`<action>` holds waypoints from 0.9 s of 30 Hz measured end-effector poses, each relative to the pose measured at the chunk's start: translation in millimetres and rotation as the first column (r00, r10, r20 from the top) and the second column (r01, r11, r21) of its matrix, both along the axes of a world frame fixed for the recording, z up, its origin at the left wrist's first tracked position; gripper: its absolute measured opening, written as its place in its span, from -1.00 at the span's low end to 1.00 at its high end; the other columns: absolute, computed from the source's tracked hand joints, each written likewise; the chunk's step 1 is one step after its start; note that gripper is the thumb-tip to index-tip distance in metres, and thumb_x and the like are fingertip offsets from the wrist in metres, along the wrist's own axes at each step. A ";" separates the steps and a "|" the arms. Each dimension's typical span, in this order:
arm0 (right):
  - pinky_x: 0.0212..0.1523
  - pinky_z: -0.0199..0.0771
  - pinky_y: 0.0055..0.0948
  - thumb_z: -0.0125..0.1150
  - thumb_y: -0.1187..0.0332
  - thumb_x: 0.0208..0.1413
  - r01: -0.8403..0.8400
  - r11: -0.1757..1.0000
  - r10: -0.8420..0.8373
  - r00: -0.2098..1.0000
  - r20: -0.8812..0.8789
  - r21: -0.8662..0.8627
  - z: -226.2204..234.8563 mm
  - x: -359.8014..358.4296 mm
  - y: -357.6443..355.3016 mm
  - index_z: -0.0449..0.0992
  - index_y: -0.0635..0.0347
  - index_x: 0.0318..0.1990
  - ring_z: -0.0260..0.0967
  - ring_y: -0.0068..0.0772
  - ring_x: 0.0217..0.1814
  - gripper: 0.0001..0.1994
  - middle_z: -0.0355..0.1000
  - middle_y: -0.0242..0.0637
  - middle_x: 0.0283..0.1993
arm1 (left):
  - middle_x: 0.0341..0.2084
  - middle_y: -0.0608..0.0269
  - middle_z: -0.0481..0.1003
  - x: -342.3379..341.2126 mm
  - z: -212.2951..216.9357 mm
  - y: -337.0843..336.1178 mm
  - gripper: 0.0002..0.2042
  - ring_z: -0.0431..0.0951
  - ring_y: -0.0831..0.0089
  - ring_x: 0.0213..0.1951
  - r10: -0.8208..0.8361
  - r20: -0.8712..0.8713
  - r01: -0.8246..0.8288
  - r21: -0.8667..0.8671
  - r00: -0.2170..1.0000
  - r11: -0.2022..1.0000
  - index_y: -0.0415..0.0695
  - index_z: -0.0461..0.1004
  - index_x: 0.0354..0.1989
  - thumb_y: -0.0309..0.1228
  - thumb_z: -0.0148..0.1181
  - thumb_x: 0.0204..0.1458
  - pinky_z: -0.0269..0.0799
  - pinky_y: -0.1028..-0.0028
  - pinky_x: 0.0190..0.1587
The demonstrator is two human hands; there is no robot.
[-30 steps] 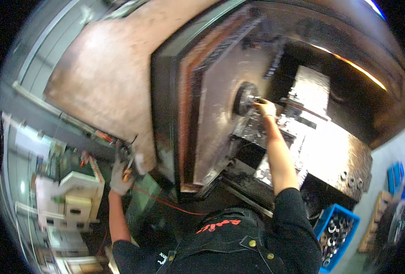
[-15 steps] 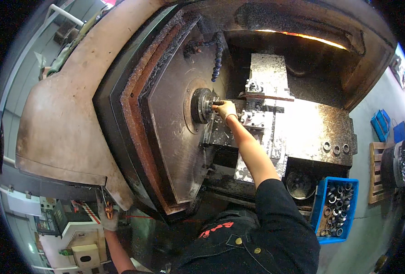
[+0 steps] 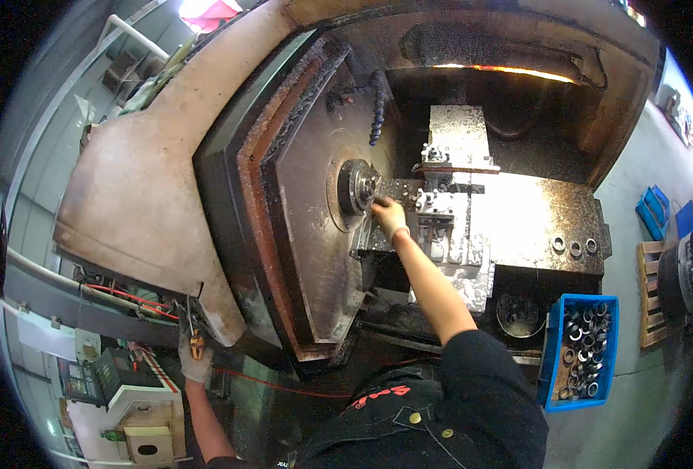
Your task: The person operates a CNC lathe in a workshop, repeatedly loading metal rings into the chuck and securing them with a screwdriver. The person opens the machine door, inserts the parts, tightens the chuck, and closes the door in a continuous cycle.
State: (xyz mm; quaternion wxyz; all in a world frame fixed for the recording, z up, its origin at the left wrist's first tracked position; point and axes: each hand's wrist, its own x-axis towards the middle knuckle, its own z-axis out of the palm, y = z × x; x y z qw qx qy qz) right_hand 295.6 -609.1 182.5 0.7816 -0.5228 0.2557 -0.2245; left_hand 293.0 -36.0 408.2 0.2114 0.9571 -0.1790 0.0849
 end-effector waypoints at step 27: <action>-0.29 0.43 -0.49 0.25 0.24 -0.02 -0.264 0.925 0.239 0.964 -0.121 -0.275 75.2 -221.2 384.5 0.16 0.36 0.20 0.39 -0.53 -0.25 -0.34 0.43 -0.15 -0.11 | -0.32 0.10 0.42 -7.2 -4.1 -40.5 -0.57 0.44 0.23 -0.25 -0.516 0.234 0.562 -0.231 0.824 0.794 -0.34 0.33 -0.08 -0.56 0.02 -0.25 0.33 0.32 -0.13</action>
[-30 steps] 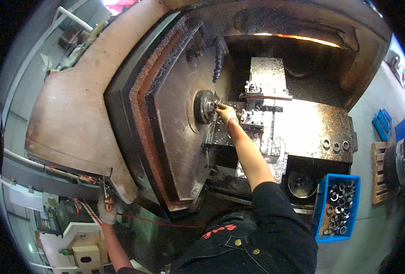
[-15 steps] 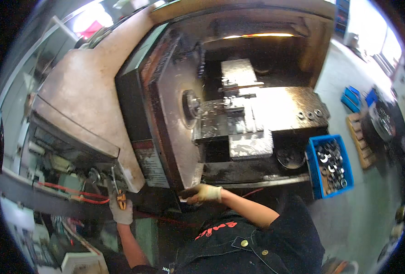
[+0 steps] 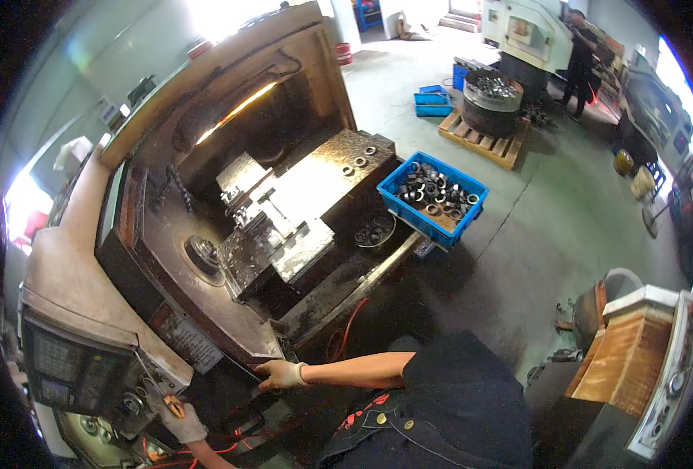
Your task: The person operates a CNC lathe in a workshop, repeatedly loading metal rings into the chuck and securing them with a screwdriver. The person opens the machine door, inserts the parts, tightens the chuck, and closes the door in a continuous cycle.
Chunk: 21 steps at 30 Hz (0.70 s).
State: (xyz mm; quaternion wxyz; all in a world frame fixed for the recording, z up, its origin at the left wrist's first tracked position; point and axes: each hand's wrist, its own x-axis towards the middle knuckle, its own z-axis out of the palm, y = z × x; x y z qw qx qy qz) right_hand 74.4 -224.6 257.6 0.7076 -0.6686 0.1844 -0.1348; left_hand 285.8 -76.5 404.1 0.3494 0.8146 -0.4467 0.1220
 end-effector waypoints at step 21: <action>-0.26 0.36 -0.65 0.23 0.25 0.05 0.425 0.441 -0.852 0.476 0.220 0.790 -76.3 -390.7 -12.6 0.51 0.10 -0.21 0.36 -0.64 -0.21 -0.80 0.44 -0.48 -0.28 | -0.37 0.13 0.47 -405.0 -101.3 -91.1 -0.60 0.50 0.44 -0.33 -0.547 -0.833 0.857 -0.336 -0.077 0.390 -0.28 0.38 -0.20 -0.65 0.04 -0.37 0.40 0.43 -0.14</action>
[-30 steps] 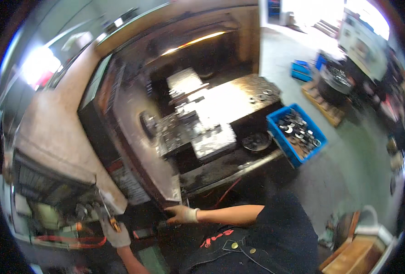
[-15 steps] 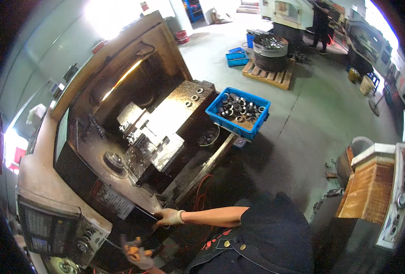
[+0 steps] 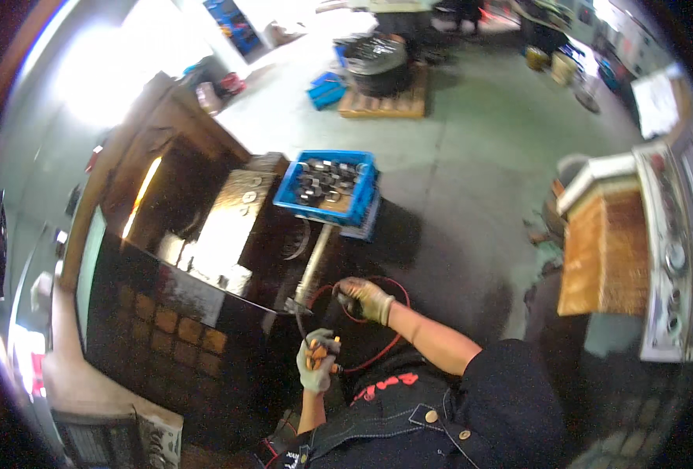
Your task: The person operates a CNC lathe in a workshop, repeatedly loading metal rings into the chuck and securing them with a screwdriver. The person opens the machine door, inserts the parts, tightens the chuck, and closes the door in a continuous cycle.
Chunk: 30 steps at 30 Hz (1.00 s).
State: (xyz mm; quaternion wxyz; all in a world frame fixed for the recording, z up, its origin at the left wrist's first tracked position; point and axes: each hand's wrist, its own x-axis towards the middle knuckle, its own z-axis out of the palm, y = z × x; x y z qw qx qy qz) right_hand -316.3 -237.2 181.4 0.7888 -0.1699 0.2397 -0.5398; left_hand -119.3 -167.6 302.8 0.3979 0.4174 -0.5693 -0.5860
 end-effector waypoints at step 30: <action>-0.04 0.45 -0.23 0.06 0.08 0.14 0.990 -0.077 -0.991 -0.064 -0.119 0.116 -79.2 -8.1 399.8 0.41 0.17 -0.22 0.41 -0.22 -0.08 -0.69 0.41 -0.14 -0.09 | -0.38 -0.12 0.49 -138.7 -138.4 65.8 -0.68 0.47 -0.06 -0.23 -0.696 0.664 0.962 0.186 -0.273 -0.200 -0.18 0.43 -0.27 -0.34 0.15 -0.26 0.38 0.19 -0.20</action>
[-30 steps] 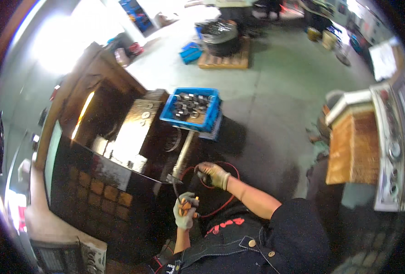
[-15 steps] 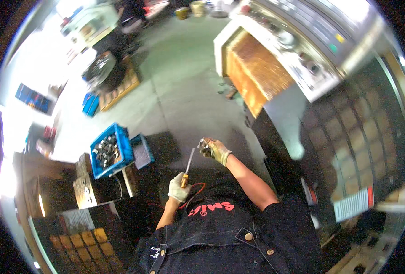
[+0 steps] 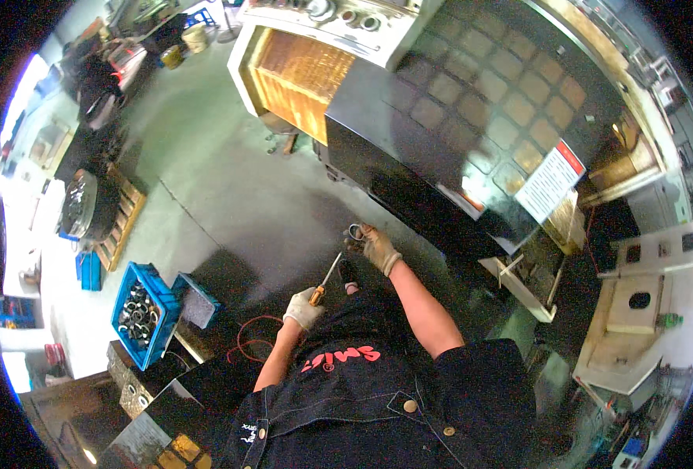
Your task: The person operates a CNC lathe in a workshop, repeatedly loading metal rings into the chuck and securing them with a screwdriver. The person opens the machine door, inserts the parts, tightens the chuck, and closes the door in a continuous cycle.
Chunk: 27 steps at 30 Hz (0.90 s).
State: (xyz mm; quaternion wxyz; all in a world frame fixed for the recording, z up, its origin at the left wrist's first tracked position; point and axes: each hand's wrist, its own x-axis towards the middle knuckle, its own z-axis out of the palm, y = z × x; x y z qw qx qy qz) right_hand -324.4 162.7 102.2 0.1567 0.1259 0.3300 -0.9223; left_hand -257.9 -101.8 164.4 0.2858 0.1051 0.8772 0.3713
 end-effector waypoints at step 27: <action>-0.18 0.36 -0.31 0.05 0.28 0.06 0.346 0.215 -0.154 0.936 -0.318 0.913 -13.8 214.3 186.0 0.42 0.29 -0.26 0.34 -0.28 -0.22 -0.77 0.40 -0.15 -0.24 | -0.30 -0.13 0.51 43.5 26.0 222.1 -0.64 0.49 -0.06 -0.19 -0.624 0.229 0.661 -0.159 0.748 0.734 -0.20 0.45 -0.19 -0.25 0.02 -0.13 0.40 0.14 -0.15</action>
